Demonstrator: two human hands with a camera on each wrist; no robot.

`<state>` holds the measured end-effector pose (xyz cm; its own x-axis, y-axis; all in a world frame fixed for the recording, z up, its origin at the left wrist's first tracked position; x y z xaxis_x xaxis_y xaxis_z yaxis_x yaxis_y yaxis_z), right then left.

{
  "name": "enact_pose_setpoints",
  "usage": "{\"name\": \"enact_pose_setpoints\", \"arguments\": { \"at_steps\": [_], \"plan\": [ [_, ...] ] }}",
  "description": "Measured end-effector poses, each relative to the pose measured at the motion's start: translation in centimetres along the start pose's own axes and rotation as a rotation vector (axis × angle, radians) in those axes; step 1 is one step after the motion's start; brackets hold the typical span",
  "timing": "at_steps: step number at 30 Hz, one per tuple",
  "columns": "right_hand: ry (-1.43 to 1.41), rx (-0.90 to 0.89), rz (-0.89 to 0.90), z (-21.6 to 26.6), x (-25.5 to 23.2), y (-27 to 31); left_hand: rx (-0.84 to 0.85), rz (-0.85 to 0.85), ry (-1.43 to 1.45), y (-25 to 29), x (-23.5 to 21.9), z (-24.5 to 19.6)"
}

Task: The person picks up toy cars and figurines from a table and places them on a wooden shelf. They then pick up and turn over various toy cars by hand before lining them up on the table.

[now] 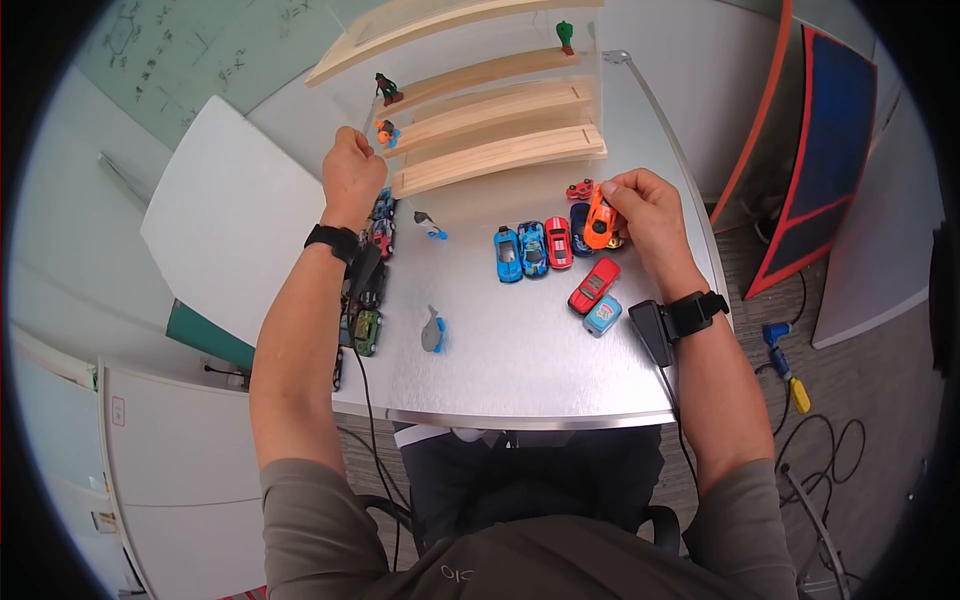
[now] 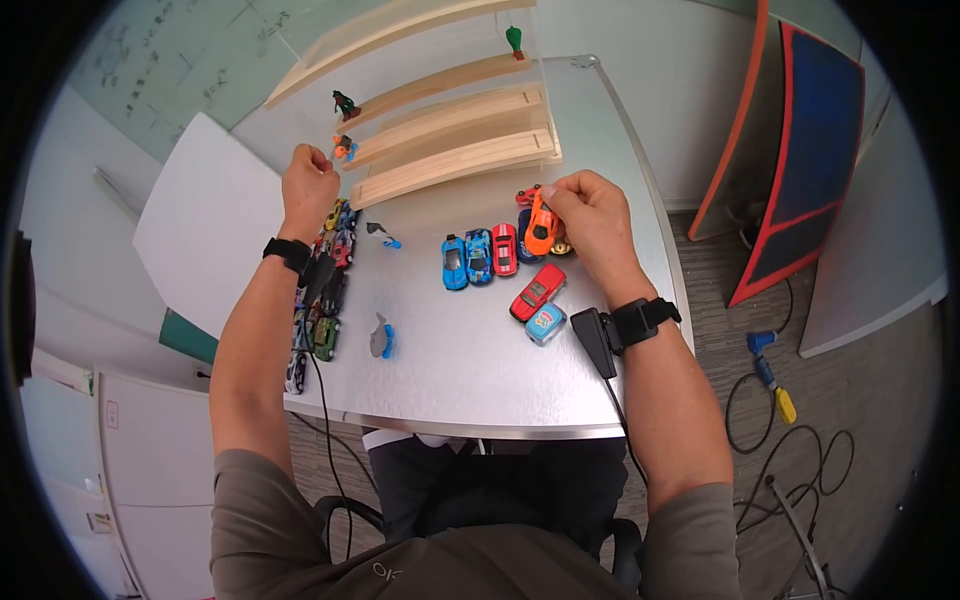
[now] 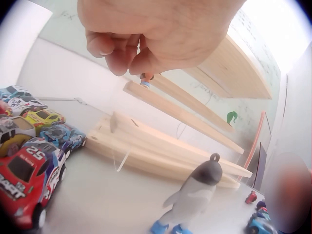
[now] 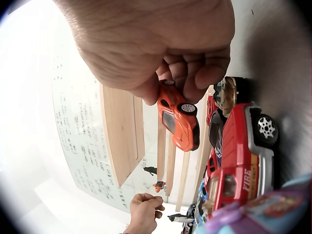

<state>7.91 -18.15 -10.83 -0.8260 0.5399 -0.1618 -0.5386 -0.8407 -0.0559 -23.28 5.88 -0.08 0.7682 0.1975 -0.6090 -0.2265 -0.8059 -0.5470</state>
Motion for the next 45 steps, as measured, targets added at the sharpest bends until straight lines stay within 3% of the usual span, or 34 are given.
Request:
{"name": "enact_pose_setpoints", "arguments": {
  "at_steps": [9,11,12,14,18,20,32,33,34,37,42,45],
  "plan": [
    [0.016,-0.03,-0.008,-0.4,-0.1,-0.3,0.063,0.04,0.056,2.2,-0.9,-0.6],
    [0.011,-0.029,-0.004,-0.5,0.0,-0.3,0.09,0.201,0.066,3.2,0.4,-0.2],
    [0.015,-0.034,-0.01,-0.4,0.0,-0.3,0.087,0.202,0.066,3.9,0.2,-0.6],
    [0.021,-0.039,-0.015,-0.3,-0.1,-0.3,0.082,0.412,0.124,6.0,1.8,-1.4],
    [0.029,-0.042,-0.016,-0.2,-0.1,-0.2,0.104,0.516,0.116,8.1,2.7,-2.8],
    [0.023,-0.041,-0.017,-0.1,-0.1,-0.2,0.013,0.6,0.101,8.6,3.7,-2.3],
    [-0.022,-0.053,-0.014,0.0,0.0,-0.3,0.098,0.55,0.085,8.3,4.7,-3.8],
    [-0.034,-0.046,0.001,-0.1,0.1,-0.3,0.0,0.558,0.106,8.1,5.1,-3.3],
    [-0.044,-0.037,0.017,-0.2,0.2,-0.3,0.013,0.564,0.112,7.7,5.7,-3.9],
    [-0.032,-0.026,0.012,-0.1,0.2,-0.1,0.098,0.469,0.241,5.4,6.1,-6.9],
    [-0.022,-0.015,0.004,-0.1,0.0,0.0,0.288,0.362,0.471,0.6,8.7,-15.4],
    [-0.024,0.0,0.018,-0.8,0.1,-0.4,0.292,0.361,0.47,-1.6,11.8,-17.3]
  ]
}}
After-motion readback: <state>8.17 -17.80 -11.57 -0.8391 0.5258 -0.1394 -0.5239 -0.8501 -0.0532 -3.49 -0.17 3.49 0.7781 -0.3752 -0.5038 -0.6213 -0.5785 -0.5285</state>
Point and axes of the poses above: each hand's wrist, its own y-axis away from the middle knuckle, its own x-axis out of the palm, z = x × y, the point moved 10 cm from there along -y, towards the middle knuckle, and after that the axes turned 15 degrees about y, right-handed, at the moved point
